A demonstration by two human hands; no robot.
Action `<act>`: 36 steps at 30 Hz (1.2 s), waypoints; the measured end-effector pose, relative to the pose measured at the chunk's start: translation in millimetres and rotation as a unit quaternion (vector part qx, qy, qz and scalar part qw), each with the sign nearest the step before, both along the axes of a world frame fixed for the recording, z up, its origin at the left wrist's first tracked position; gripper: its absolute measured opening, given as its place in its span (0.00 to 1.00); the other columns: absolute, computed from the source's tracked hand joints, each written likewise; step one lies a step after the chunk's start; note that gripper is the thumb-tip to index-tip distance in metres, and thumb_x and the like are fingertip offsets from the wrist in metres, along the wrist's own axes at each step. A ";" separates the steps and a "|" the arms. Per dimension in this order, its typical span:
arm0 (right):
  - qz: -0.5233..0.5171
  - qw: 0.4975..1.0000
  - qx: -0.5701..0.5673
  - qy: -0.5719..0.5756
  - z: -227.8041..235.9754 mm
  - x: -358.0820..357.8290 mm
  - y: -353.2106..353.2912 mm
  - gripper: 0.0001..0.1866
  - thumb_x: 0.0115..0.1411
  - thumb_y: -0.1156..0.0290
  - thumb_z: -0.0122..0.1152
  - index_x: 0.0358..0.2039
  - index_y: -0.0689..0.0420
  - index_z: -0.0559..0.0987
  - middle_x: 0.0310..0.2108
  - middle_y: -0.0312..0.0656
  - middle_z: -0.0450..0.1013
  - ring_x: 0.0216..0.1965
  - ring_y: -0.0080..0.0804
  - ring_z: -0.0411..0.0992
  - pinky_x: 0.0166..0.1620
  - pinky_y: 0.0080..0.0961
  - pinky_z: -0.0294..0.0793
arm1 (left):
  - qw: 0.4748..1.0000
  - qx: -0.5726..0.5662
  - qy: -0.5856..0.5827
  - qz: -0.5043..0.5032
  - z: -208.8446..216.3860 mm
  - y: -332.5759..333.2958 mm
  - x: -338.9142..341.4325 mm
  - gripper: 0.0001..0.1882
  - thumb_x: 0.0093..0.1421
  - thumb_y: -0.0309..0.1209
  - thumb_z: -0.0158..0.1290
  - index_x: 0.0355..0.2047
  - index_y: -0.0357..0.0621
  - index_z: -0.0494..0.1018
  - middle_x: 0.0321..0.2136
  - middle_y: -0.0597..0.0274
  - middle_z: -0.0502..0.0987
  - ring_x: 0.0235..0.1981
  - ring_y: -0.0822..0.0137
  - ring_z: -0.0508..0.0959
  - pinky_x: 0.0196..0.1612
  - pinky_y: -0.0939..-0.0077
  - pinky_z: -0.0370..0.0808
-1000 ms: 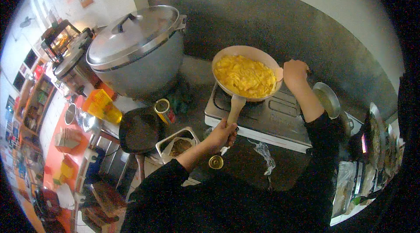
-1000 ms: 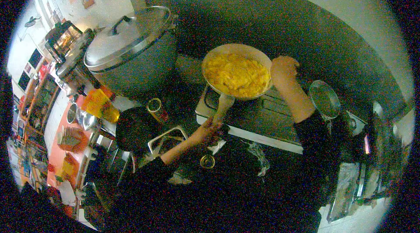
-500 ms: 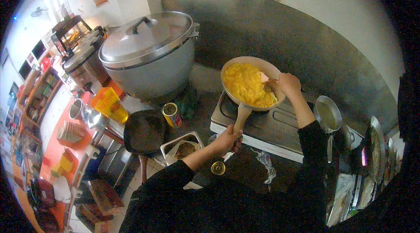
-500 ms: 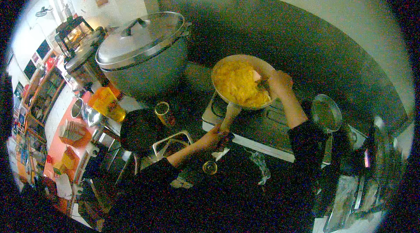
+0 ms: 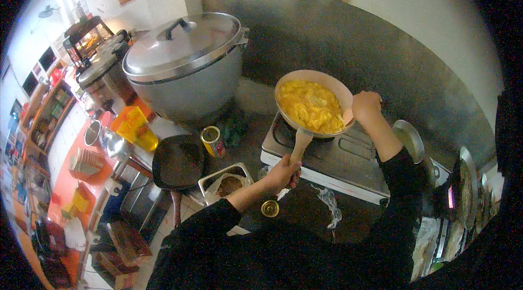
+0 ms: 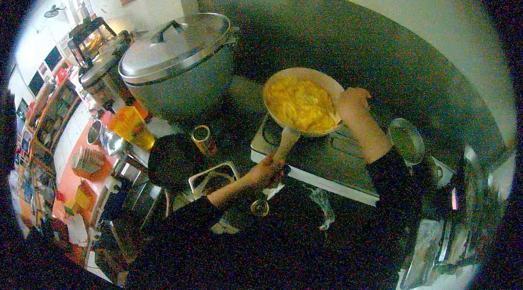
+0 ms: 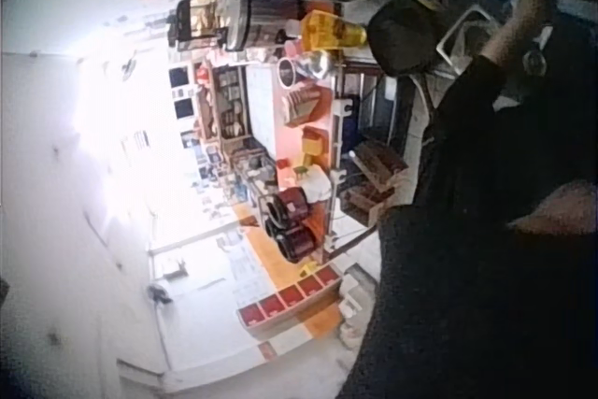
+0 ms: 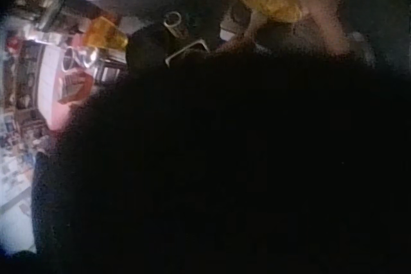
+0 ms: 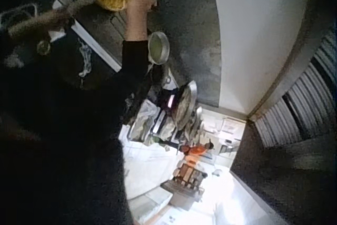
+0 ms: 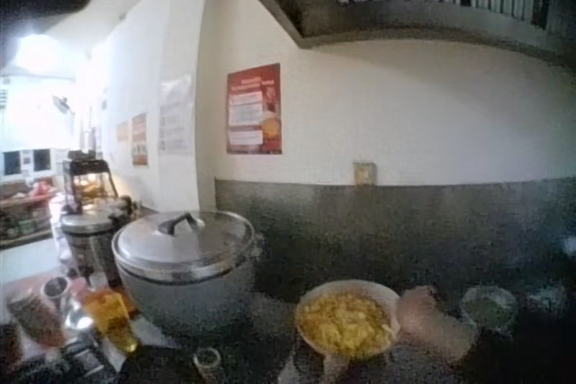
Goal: The person assembles small cardboard boxes at a counter, folding flaps and stacking them. Then the person moves to a stove and stirs scrambled eggs in a pan with a spatula.
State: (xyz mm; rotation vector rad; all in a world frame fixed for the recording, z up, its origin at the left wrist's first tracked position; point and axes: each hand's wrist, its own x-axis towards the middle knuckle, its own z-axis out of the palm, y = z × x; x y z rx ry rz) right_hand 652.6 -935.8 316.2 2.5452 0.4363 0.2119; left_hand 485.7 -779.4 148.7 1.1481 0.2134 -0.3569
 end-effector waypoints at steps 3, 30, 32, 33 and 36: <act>0.005 0.998 0.024 0.056 -3.3 15.7 -11.1 0.16 0.49 0.60 0.57 0.32 0.58 0.78 0.32 0.45 0.74 0.34 0.41 0.74 0.34 0.34 0.74 | 1.000 -0.014 0.015 -0.001 1.1 0.5 -2.0 0.11 0.58 0.40 0.46 0.37 0.54 0.58 0.20 0.69 0.65 0.18 0.73 0.66 0.15 0.80 0.63; 0.281 0.943 0.153 -0.090 -35.5 -32.5 11.3 0.10 0.50 0.69 0.48 0.28 0.56 0.78 0.29 0.44 0.71 0.34 0.39 0.70 0.32 0.36 0.70 | 1.000 -0.029 -0.003 0.012 -15.5 -1.9 5.6 0.11 0.58 0.38 0.46 0.36 0.53 0.57 0.19 0.67 0.65 0.15 0.72 0.65 0.13 0.77 0.63; 0.229 0.957 0.142 -0.106 -16.9 -35.0 5.2 0.07 0.49 0.71 0.50 0.24 0.53 0.77 0.26 0.40 0.69 0.34 0.35 0.69 0.32 0.32 0.69 | 0.999 -0.040 0.025 0.017 -11.2 -2.8 4.7 0.11 0.58 0.38 0.46 0.36 0.53 0.57 0.19 0.67 0.65 0.15 0.72 0.65 0.14 0.78 0.63; 0.232 0.959 0.124 -0.106 -3.2 -40.1 3.0 0.06 0.49 0.71 0.51 0.23 0.53 0.78 0.26 0.40 0.69 0.34 0.35 0.69 0.32 0.32 0.69 | 0.999 -0.028 0.017 0.019 -10.6 -1.1 3.2 0.11 0.58 0.39 0.46 0.36 0.52 0.57 0.19 0.67 0.65 0.16 0.72 0.65 0.14 0.78 0.63; 0.238 0.963 0.031 -0.125 18.8 -43.5 -10.2 0.04 0.46 0.71 0.54 0.20 0.51 0.78 0.25 0.40 0.69 0.31 0.35 0.70 0.29 0.33 0.70 | 1.000 -0.007 -0.008 0.015 -9.1 -0.9 0.5 0.11 0.59 0.39 0.45 0.36 0.52 0.57 0.19 0.67 0.65 0.16 0.72 0.65 0.14 0.77 0.64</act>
